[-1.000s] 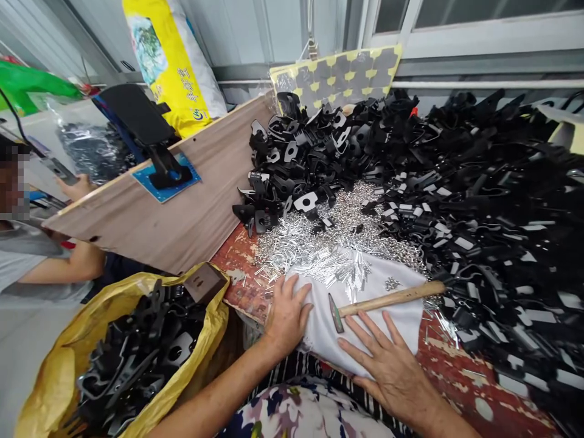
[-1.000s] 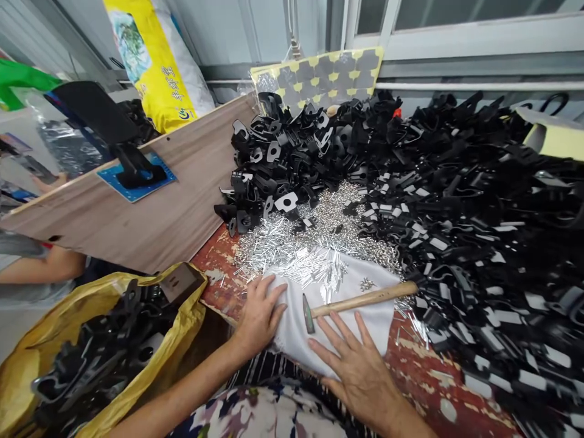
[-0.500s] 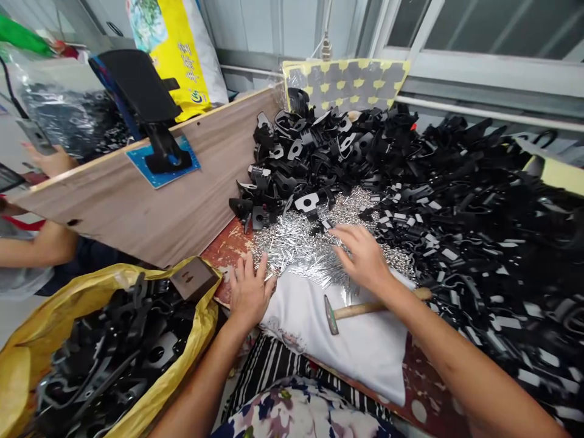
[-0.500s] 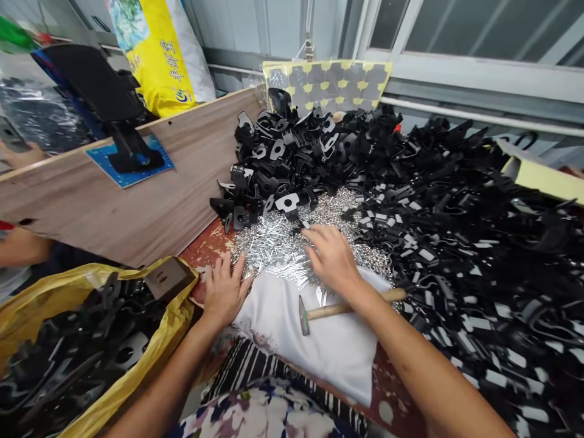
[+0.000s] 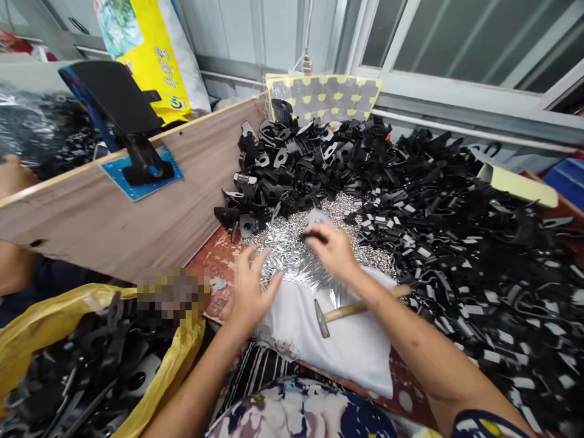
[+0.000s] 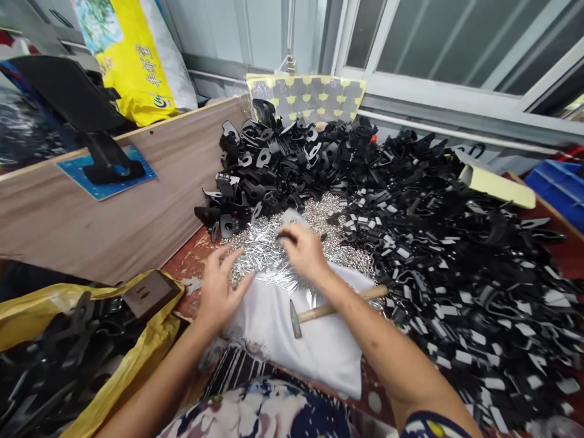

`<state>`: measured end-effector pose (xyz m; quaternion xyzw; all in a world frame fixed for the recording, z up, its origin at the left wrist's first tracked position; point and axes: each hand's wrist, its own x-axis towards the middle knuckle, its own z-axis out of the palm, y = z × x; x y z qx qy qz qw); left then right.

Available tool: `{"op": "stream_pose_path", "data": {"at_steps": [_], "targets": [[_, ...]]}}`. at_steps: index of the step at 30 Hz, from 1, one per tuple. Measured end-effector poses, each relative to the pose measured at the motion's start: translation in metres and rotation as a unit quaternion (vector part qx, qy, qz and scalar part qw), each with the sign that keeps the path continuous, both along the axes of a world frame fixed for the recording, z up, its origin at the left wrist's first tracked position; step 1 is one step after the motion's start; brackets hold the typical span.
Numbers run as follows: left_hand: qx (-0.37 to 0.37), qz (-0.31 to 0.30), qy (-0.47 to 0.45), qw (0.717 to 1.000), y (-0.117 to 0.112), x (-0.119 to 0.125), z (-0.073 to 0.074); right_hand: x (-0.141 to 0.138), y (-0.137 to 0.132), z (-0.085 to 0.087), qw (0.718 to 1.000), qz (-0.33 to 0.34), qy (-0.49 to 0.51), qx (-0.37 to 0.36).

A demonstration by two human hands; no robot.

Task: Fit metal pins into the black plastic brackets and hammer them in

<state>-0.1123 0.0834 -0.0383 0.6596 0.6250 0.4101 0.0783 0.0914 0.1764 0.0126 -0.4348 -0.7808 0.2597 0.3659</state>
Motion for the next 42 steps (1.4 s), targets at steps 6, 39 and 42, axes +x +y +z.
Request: {"op": "stream_pose_path", "data": {"at_steps": [6,39,42], "targets": [[-0.121,-0.163,-0.181,0.962,-0.051,0.019,-0.021,0.003,-0.083,-0.016,0.990,0.081,-0.088,-0.074],[-0.254,0.019,-0.672,0.696,-0.121,-0.015,0.004,-0.011,-0.098,-0.039,0.965,0.085,-0.232,0.082],[-0.265,-0.038,-0.657,0.705,-0.118,-0.005,0.015,-0.021,-0.109,-0.026,0.995,0.084,-0.040,0.040]]}}
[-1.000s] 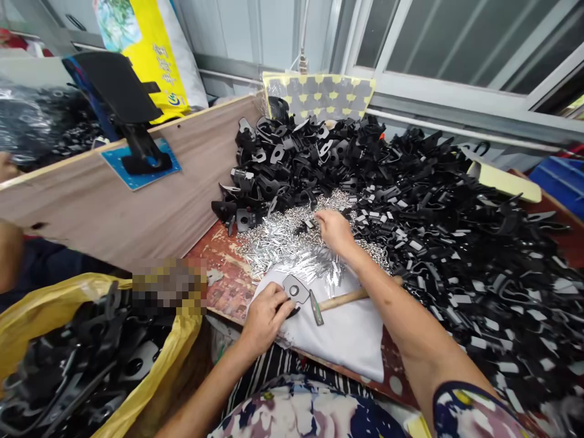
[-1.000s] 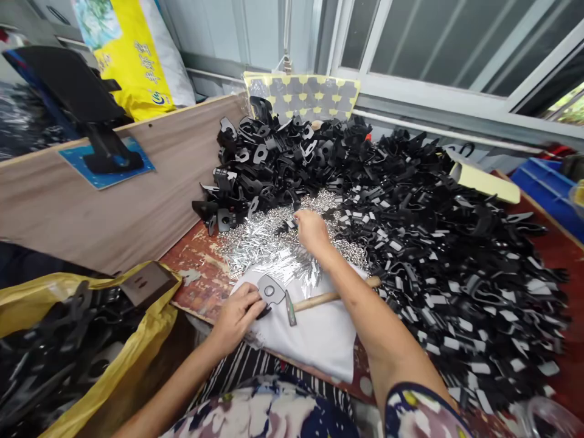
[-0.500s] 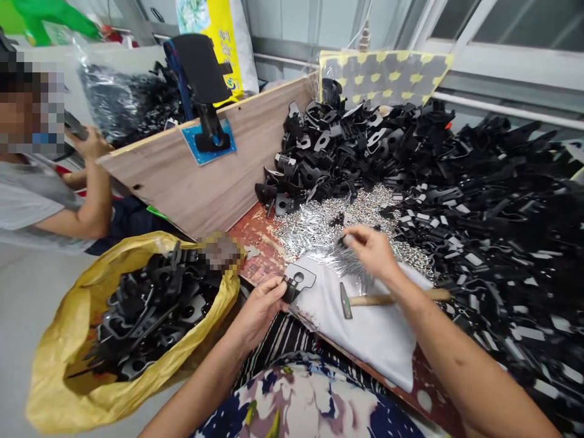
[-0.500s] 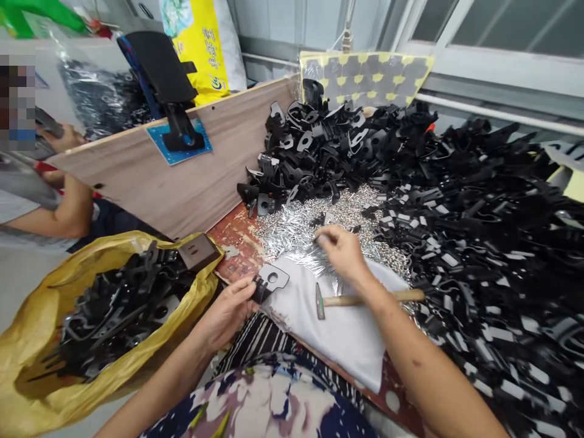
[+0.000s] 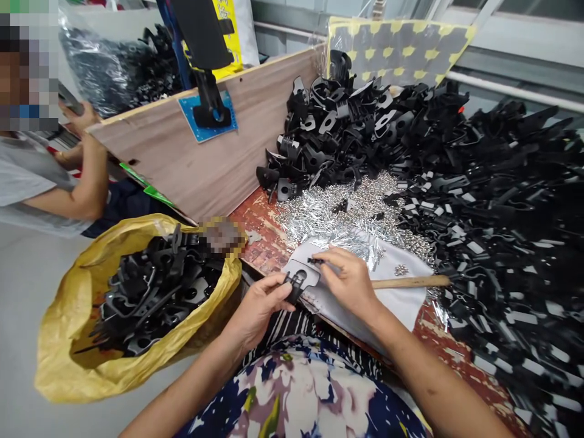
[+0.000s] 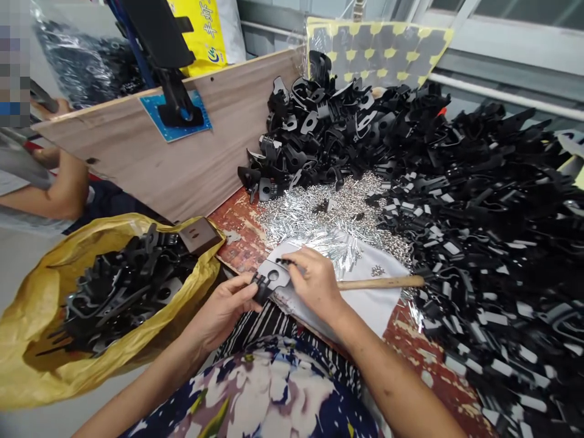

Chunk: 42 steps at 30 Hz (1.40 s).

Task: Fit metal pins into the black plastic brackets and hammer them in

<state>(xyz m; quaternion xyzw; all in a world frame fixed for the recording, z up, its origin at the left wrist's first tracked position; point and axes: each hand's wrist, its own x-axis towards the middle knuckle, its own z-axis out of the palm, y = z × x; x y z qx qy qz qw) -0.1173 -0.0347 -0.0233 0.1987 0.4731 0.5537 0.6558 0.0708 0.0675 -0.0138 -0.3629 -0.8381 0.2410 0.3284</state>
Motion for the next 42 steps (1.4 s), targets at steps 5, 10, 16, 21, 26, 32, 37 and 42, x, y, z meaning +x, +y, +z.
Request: {"op": "stream_pose_path", "data": {"at_steps": [5,10,16,21,26,32,37,42], "targets": [[0.045,-0.010,-0.021,0.999,0.006,0.012,0.012,-0.019,-0.022,0.010,0.996,0.021,0.085,-0.032],[0.047,-0.005,-0.019,0.999,0.006,0.009,0.009,-0.023,-0.025,0.003,0.994,0.026,0.104,-0.004],[0.077,0.006,0.043,0.996,0.006,-0.004,-0.003,-0.031,-0.035,-0.010,0.985,0.052,0.123,-0.111],[0.085,0.026,0.098,0.991,-0.003,-0.026,-0.021,-0.043,-0.004,-0.005,0.959,0.190,-0.004,-0.208],[0.053,0.055,0.075,0.994,-0.012,-0.033,-0.031,-0.105,0.071,-0.002,0.969,0.140,-0.197,-0.045],[0.007,0.044,0.068,0.997,-0.017,-0.027,-0.029,-0.193,0.102,-0.027,0.959,0.130,-0.249,-0.031],[-0.024,0.093,-0.024,0.995,-0.020,-0.030,-0.031,-0.163,0.072,-0.014,0.963,0.153,-0.200,-0.093],[-0.009,0.120,-0.050,0.991,-0.010,-0.024,-0.033,-0.086,0.007,-0.004,0.928,0.181,0.090,-0.314]]}}
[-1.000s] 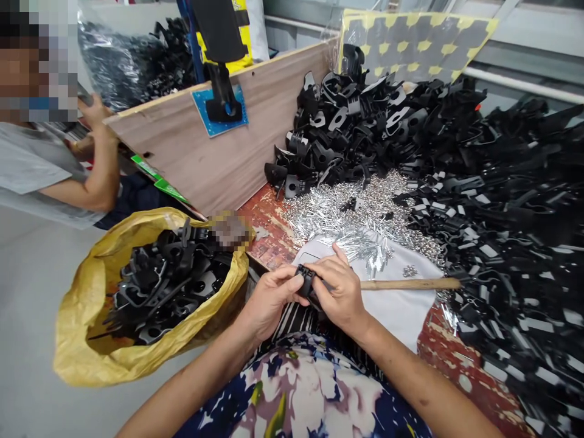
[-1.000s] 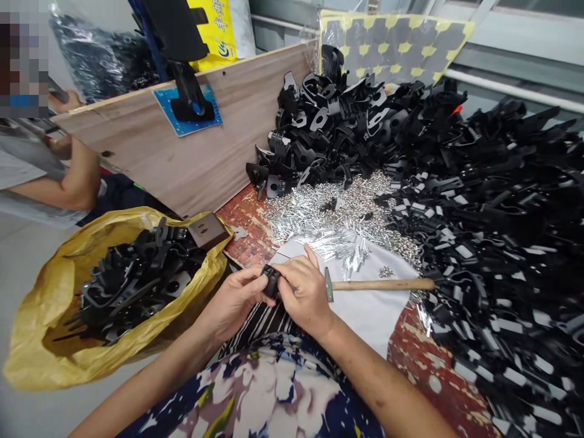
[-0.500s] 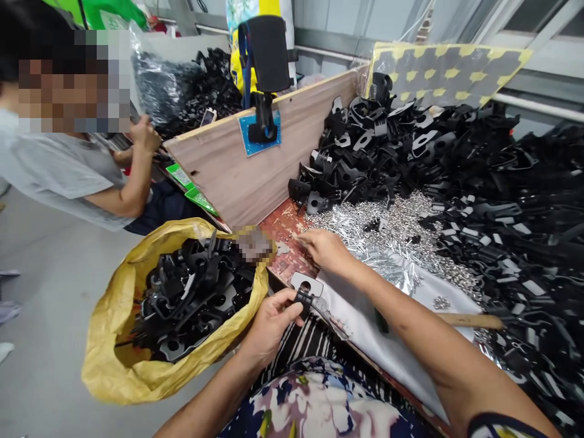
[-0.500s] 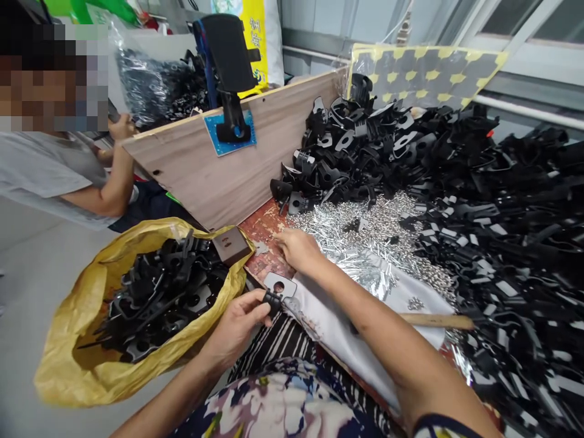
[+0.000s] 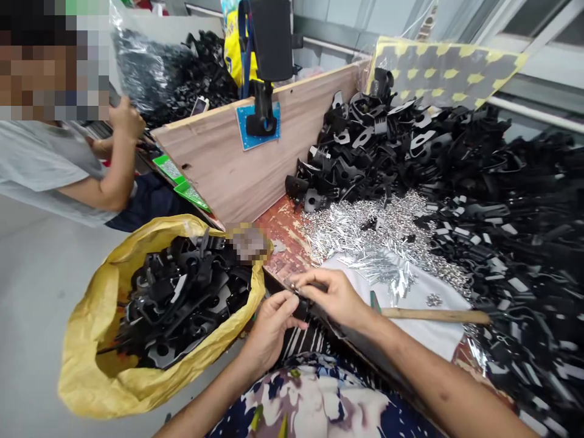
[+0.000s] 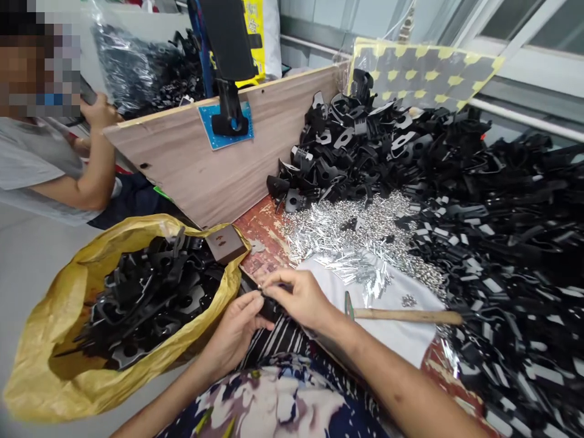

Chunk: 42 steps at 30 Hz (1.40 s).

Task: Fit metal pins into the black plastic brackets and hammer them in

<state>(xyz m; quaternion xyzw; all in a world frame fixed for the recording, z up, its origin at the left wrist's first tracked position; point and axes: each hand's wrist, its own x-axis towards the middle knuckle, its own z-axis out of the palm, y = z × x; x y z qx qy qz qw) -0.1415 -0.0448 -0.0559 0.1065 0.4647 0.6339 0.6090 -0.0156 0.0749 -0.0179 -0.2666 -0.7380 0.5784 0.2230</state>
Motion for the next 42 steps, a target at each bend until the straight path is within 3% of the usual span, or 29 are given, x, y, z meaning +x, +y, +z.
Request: {"op": "stream_pose_path", "data": {"at_steps": [4,8,10,12,15,17,20,23,30,35,38,40,42], "targets": [[0.021,-0.033,0.053,0.998,0.006,0.011,-0.002,0.031,-0.036,-0.010,0.997,-0.064,0.034,-0.003],[0.034,-0.079,0.135,0.987,0.005,0.014,0.001,0.051,-0.044,-0.012,0.997,-0.062,0.032,0.045],[0.028,-0.081,0.190,0.978,0.005,0.012,0.003,0.067,-0.031,-0.007,0.994,-0.084,-0.010,0.072],[0.016,-0.085,0.226,0.970,0.007,0.010,0.006,0.085,-0.003,-0.001,0.974,-0.148,-0.106,0.131],[0.008,-0.104,0.238,0.966,0.012,0.013,0.010,0.104,0.048,0.006,0.888,-0.224,-0.305,0.262],[0.012,-0.117,0.226,0.967,0.016,0.018,0.011,0.105,0.076,0.006,0.848,-0.220,-0.375,0.301],[0.022,-0.125,0.189,0.974,0.020,0.027,0.013,0.090,0.095,0.000,0.830,-0.195,-0.410,0.323],[0.018,-0.116,0.138,0.984,0.024,0.033,0.017,0.079,0.098,-0.006,0.813,-0.177,-0.434,0.346],[-0.007,-0.099,0.003,0.995,0.034,0.032,0.021,0.110,0.106,-0.009,0.815,-0.180,-0.423,0.352],[-0.010,-0.070,-0.070,0.995,0.037,0.037,0.022,0.143,0.106,-0.011,0.815,-0.252,-0.367,0.372],[-0.019,-0.068,-0.070,0.995,0.038,0.043,0.024,0.158,0.093,-0.006,0.815,-0.310,-0.314,0.375],[-0.013,-0.081,-0.055,0.995,0.039,0.048,0.025,0.159,0.071,0.003,0.844,-0.344,-0.216,0.349],[-0.006,-0.091,-0.050,0.995,0.040,0.053,0.024,0.151,0.042,0.013,0.897,-0.343,-0.086,0.266]]}}
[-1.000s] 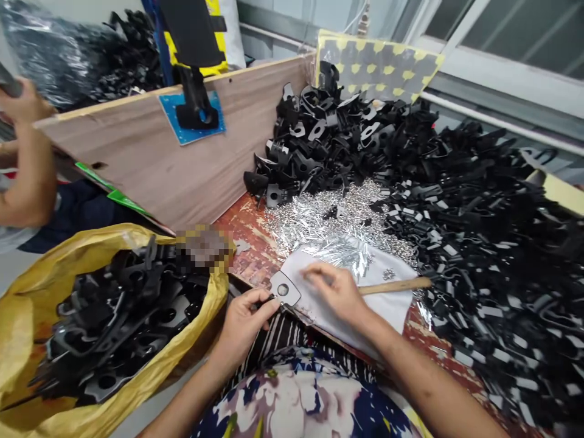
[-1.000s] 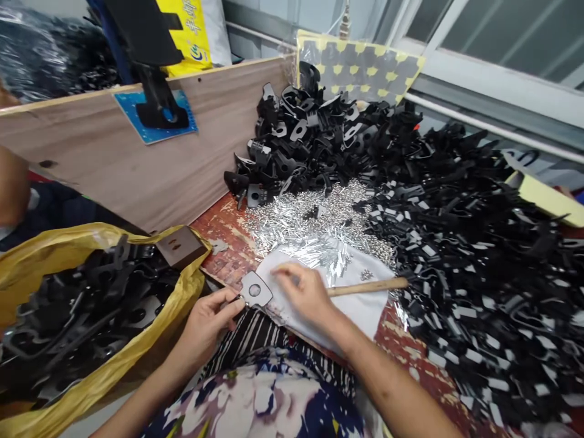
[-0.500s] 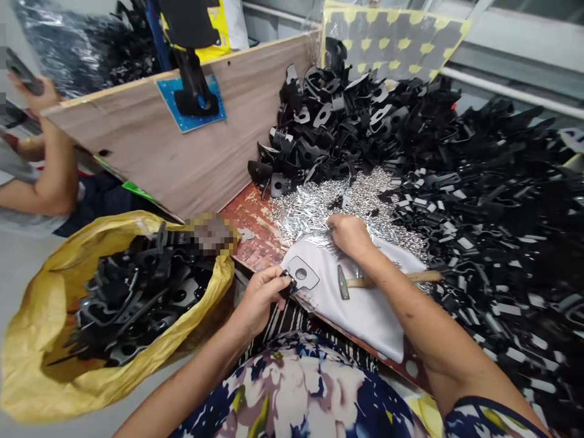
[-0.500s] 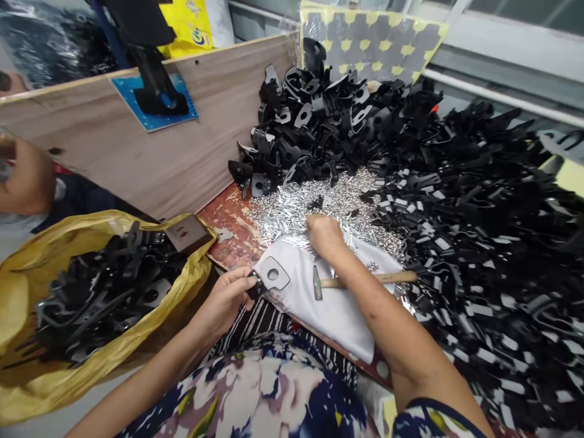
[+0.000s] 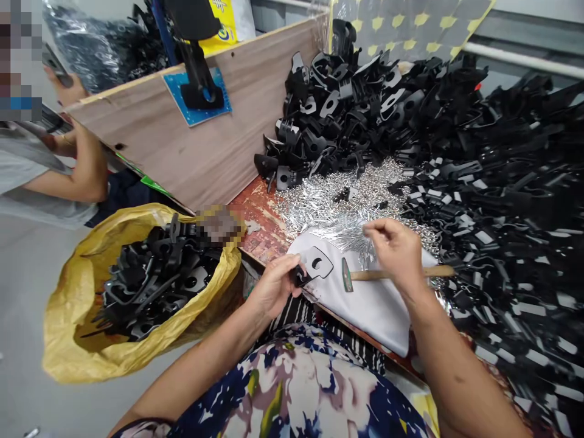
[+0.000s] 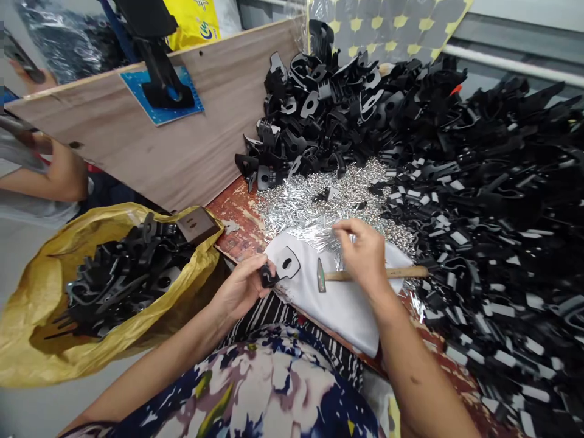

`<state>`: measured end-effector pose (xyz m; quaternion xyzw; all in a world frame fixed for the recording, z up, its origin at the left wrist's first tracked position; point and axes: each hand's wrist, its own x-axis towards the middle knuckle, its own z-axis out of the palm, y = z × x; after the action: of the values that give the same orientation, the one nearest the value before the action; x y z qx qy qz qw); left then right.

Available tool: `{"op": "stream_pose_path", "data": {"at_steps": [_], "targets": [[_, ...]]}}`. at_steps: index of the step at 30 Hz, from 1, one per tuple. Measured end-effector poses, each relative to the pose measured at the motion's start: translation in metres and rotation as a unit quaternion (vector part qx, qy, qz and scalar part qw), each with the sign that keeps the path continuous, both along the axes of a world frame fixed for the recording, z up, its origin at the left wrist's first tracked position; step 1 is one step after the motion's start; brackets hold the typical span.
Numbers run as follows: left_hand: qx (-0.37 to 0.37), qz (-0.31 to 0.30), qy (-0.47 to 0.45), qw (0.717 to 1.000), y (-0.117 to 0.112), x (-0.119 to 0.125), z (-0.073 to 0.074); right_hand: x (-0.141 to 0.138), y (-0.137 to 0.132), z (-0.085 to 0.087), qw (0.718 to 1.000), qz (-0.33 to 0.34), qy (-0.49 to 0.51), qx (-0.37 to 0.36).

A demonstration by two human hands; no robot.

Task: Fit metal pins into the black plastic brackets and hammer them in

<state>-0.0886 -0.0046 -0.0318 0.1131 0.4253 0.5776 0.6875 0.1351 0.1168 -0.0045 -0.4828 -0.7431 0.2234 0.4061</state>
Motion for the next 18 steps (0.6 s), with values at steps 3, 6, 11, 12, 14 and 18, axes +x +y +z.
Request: {"op": "stream_pose_path", "data": {"at_steps": [3,6,11,12,14,18], "targets": [[0.002,-0.008,-0.016,1.000,0.003,0.007,-0.003,-0.025,-0.045,0.011,0.972,0.089,0.188,-0.113],[-0.005,-0.016,-0.031,0.999,0.004,0.014,-0.004,-0.047,-0.072,0.009,0.948,0.119,0.253,-0.153],[-0.020,-0.014,-0.053,0.998,0.003,0.020,-0.002,-0.055,-0.080,-0.008,0.967,0.097,0.216,-0.090],[-0.023,-0.013,-0.057,0.998,0.003,0.020,-0.001,-0.055,-0.079,-0.011,0.972,0.097,0.202,-0.071],[-0.025,-0.011,-0.064,0.998,0.003,0.020,0.000,-0.055,-0.078,-0.014,0.979,0.104,0.173,-0.031],[-0.027,0.005,-0.075,0.997,0.003,0.020,-0.001,-0.056,-0.079,-0.018,0.983,0.123,0.135,0.022]]}}
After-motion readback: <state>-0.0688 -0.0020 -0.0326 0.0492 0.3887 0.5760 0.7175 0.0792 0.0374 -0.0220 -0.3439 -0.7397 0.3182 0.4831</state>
